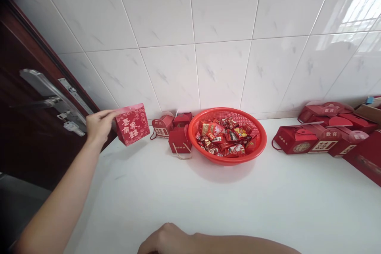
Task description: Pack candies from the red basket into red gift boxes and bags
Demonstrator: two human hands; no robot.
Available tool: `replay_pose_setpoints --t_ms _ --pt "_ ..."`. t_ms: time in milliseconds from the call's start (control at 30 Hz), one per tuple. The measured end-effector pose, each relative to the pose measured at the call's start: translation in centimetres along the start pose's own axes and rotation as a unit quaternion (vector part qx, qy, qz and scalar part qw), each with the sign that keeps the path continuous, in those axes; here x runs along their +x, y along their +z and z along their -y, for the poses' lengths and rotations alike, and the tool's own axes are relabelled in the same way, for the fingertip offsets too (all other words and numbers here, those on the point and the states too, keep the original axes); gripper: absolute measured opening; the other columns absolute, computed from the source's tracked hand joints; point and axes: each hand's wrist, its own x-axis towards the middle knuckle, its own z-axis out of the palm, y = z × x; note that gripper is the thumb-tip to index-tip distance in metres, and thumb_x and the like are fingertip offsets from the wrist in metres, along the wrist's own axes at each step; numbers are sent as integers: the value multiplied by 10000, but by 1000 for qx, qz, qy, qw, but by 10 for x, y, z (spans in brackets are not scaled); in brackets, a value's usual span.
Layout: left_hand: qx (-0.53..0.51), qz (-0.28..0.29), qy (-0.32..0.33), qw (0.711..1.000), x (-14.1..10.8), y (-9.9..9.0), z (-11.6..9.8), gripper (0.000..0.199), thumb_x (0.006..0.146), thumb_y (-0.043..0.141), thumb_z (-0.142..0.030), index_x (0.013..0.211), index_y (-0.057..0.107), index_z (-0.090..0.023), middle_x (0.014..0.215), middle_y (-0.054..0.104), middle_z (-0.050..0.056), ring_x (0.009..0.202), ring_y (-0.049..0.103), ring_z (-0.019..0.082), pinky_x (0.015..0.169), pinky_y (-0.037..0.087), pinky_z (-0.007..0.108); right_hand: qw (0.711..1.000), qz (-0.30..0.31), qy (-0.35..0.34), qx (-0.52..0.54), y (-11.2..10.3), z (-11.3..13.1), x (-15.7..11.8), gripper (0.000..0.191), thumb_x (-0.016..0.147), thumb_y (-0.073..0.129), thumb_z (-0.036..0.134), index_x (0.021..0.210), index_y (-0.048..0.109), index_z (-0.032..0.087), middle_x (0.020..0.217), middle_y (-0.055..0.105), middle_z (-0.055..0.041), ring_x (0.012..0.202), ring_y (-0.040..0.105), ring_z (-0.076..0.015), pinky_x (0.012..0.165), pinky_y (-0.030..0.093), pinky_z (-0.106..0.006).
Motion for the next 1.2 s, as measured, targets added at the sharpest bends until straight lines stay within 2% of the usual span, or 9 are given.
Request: replay_pose_setpoints --t_ms 133,267,367,500,633,833,933,1033,1200 --pt "-80 83 48 992 -27 -35 -36 98 558 765 -203 629 731 -146 672 679 -22 715 588 150 711 500 253 990 -104 77 61 -8 16 5 146 801 720 278 899 717 169 658 548 38 552 479 -77 576 437 -185" --pt "-81 172 133 973 -67 -48 -62 124 593 785 -275 551 709 -185 645 640 -10 674 545 140 613 435 238 969 -215 98 74 -31 38 8 155 810 693 318 838 658 169 648 555 38 541 446 -81 545 383 -207" --pt "-49 226 162 959 -99 -43 -68 186 683 767 -310 563 690 -191 656 618 -14 633 525 126 568 414 231 963 -252 74 59 -48 54 0 170 832 642 333 790 632 168 645 556 26 568 466 -94 566 386 -221" --pt "-18 179 241 954 -131 -35 -63 203 801 705 -328 639 675 -210 600 570 -39 565 520 124 541 435 229 955 -283 83 13 -66 68 -24 165 831 607 294 724 609 168 647 544 25 574 434 -90 567 368 -224" --pt "24 149 280 948 -155 -31 -61 132 849 675 -337 756 725 -256 666 672 -46 561 588 147 573 491 258 936 -321 145 7 -79 70 -49 129 822 628 297 810 606 170 647 549 34 570 439 -92 557 354 -224" --pt "64 170 352 918 -195 -9 -55 219 897 598 -292 689 660 -262 542 607 -47 441 523 136 487 452 268 912 -374 168 28 -89 72 -61 392 853 672 528 718 526 190 607 498 38 558 448 -101 531 354 -234" --pt "49 212 354 910 -211 4 -50 192 900 587 -249 729 673 -261 542 601 -48 431 524 123 468 443 249 911 -395 120 17 -95 86 -56 469 892 612 634 749 522 196 621 502 33 580 472 -111 526 371 -237" --pt "19 274 333 902 -222 10 -50 82 900 633 -276 917 713 -269 544 594 -56 416 526 120 457 453 238 913 -404 61 -6 -106 105 -48 461 913 593 637 795 534 195 662 533 25 596 470 -106 530 374 -235" --pt "-58 450 282 845 -233 11 -57 300 971 536 -287 1253 640 -292 724 683 -11 571 644 151 548 532 240 915 -398 22 -61 -121 123 -42 489 854 658 651 733 513 200 624 526 31 562 429 -97 513 362 -234"
